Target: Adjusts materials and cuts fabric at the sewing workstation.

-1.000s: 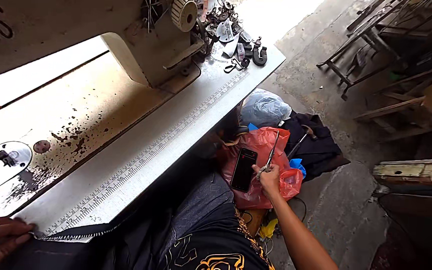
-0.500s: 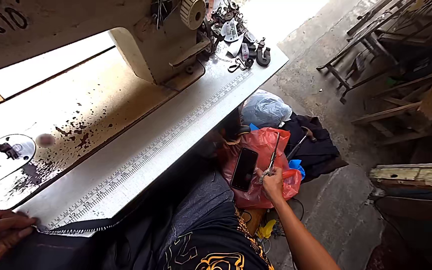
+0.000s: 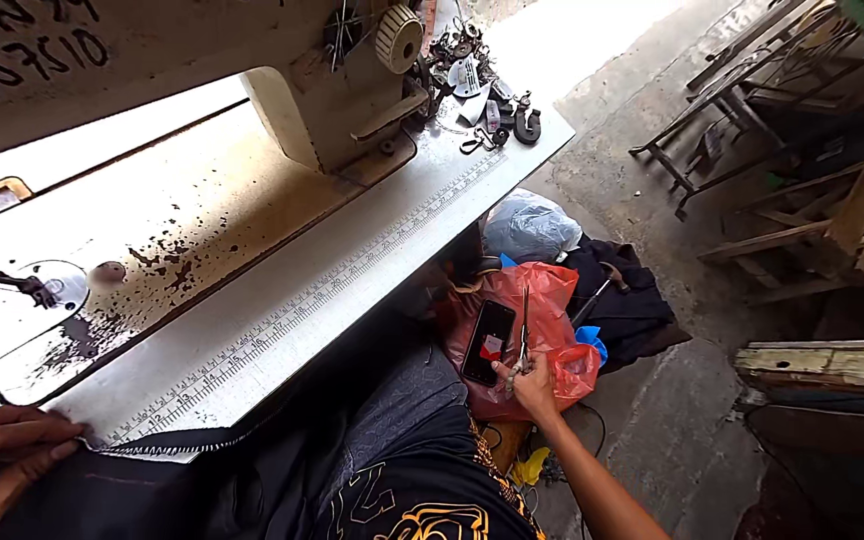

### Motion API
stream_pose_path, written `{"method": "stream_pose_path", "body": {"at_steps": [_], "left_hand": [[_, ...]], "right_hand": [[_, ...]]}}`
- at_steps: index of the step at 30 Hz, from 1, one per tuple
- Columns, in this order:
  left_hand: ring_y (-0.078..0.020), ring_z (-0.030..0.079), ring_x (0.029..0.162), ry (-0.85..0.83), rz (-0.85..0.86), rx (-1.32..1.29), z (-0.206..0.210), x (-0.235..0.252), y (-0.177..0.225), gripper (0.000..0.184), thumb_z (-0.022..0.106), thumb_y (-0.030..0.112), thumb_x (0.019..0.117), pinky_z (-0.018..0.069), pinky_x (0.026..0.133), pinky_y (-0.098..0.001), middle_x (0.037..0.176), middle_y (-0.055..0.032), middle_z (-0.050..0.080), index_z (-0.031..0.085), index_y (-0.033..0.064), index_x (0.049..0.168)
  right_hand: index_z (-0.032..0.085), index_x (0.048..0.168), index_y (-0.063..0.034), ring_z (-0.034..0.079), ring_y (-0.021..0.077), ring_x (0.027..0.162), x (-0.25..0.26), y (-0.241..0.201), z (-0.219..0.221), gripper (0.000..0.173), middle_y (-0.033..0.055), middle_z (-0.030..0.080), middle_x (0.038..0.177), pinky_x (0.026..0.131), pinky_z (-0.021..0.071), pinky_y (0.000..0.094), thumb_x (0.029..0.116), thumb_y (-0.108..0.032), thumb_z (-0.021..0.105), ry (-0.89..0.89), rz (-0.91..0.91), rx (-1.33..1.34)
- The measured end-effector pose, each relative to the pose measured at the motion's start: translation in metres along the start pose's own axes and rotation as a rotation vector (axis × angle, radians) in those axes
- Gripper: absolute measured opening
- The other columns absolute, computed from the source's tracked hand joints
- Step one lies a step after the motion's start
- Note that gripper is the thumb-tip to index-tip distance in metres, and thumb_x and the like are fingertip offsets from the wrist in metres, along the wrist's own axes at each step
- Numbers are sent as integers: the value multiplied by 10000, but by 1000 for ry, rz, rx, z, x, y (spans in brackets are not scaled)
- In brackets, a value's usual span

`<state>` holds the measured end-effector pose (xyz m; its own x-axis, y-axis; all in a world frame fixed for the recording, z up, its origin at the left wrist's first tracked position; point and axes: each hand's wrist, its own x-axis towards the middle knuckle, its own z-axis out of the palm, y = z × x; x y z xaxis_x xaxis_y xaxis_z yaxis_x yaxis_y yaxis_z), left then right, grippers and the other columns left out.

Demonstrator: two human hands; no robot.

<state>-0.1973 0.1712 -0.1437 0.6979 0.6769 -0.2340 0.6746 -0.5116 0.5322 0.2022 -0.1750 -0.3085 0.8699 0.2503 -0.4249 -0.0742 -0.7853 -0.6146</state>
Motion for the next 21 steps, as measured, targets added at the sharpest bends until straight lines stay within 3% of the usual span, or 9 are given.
{"method": "stream_pose_path", "body": {"at_steps": [4,11,14,18,21], "left_hand": [[-377,637,1037,-69,-126,22,-11,2,44,158,629,-87,938,497,948,-352,1078,-374,649,694,-198,1030],[-358,630,995,-46,-130,-33,-7,0,33,150,623,-120,927,500,924,-327,1048,-391,632,680,-222,1020],[-362,636,995,-42,-122,-32,-8,-2,35,146,629,-117,924,497,927,-329,1034,-389,641,683,-221,1010],[-369,637,1000,-45,-132,-28,-9,-2,40,152,625,-109,932,497,933,-332,1042,-395,639,678,-227,1011],[-399,633,1036,-49,-55,-29,-5,-4,16,150,619,-100,936,508,941,-363,1084,-392,634,682,-215,1009]], "right_hand": [[470,1261,62,593,206,860,-1,-2,11,636,149,602,987,817,520,394,827,-211,846,2,33,-22],[469,1281,52,614,252,944,0,-8,18,665,185,614,1071,867,517,425,821,-239,852,27,44,-79],[473,1267,70,609,243,895,-5,-13,14,647,172,616,1017,839,520,427,835,-239,842,93,6,-59],[490,1212,95,563,131,746,-12,-22,-8,577,99,580,882,727,517,334,842,-193,827,231,-122,14],[521,1114,97,495,6,649,-19,-28,-22,466,16,528,789,628,461,177,835,-140,810,291,-290,107]]}}
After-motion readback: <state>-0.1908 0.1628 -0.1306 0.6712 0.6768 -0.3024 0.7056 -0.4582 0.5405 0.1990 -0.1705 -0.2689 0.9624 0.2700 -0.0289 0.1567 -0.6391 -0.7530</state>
